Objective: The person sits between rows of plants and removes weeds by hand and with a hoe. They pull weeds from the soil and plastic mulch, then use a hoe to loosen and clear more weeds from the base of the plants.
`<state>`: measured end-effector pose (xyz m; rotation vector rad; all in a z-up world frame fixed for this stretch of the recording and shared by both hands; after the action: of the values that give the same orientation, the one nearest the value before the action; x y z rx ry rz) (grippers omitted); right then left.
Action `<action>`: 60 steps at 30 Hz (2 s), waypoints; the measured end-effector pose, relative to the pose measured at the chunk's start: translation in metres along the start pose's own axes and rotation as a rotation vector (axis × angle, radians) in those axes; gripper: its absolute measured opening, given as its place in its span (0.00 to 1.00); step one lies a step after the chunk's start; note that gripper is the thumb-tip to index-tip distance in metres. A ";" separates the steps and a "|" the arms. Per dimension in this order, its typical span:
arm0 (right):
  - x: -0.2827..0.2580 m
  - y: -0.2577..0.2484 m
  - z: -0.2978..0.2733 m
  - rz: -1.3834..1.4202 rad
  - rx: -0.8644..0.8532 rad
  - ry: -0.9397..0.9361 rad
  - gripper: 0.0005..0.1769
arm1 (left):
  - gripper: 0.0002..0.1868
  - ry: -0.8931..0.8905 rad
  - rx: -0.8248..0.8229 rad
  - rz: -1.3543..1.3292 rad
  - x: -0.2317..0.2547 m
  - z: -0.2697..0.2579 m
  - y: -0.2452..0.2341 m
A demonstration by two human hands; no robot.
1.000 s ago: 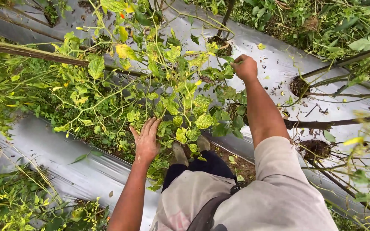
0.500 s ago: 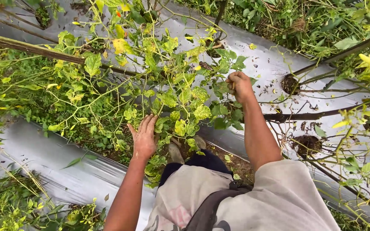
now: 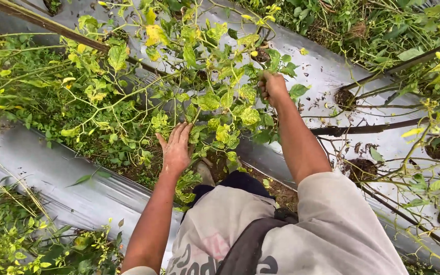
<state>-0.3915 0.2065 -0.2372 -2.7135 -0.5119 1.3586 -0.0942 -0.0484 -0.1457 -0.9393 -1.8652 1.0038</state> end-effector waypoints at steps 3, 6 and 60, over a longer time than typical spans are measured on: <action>-0.010 -0.002 -0.039 0.070 -0.080 -0.029 0.16 | 0.38 0.019 0.005 -0.036 0.004 0.000 -0.001; -0.020 -0.008 -0.076 0.108 -0.114 -0.074 0.21 | 0.38 0.034 0.010 -0.063 0.004 0.001 0.001; 0.064 0.020 -0.203 0.497 -0.025 -0.137 0.13 | 0.38 0.201 -0.151 -0.126 0.025 0.010 -0.011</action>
<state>-0.1906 0.2259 -0.1664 -2.8987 0.1627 1.6532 -0.1154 -0.0342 -0.1327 -0.9604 -1.8230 0.6749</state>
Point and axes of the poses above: each hand's wrist, its own z-axis towards the middle knuckle, its own y-axis out of the palm, x = y × z, the point moved 10 cm from there along z, towards the middle knuckle, and after that the axes turned 10 degrees about -z, right-handed, at the moved point
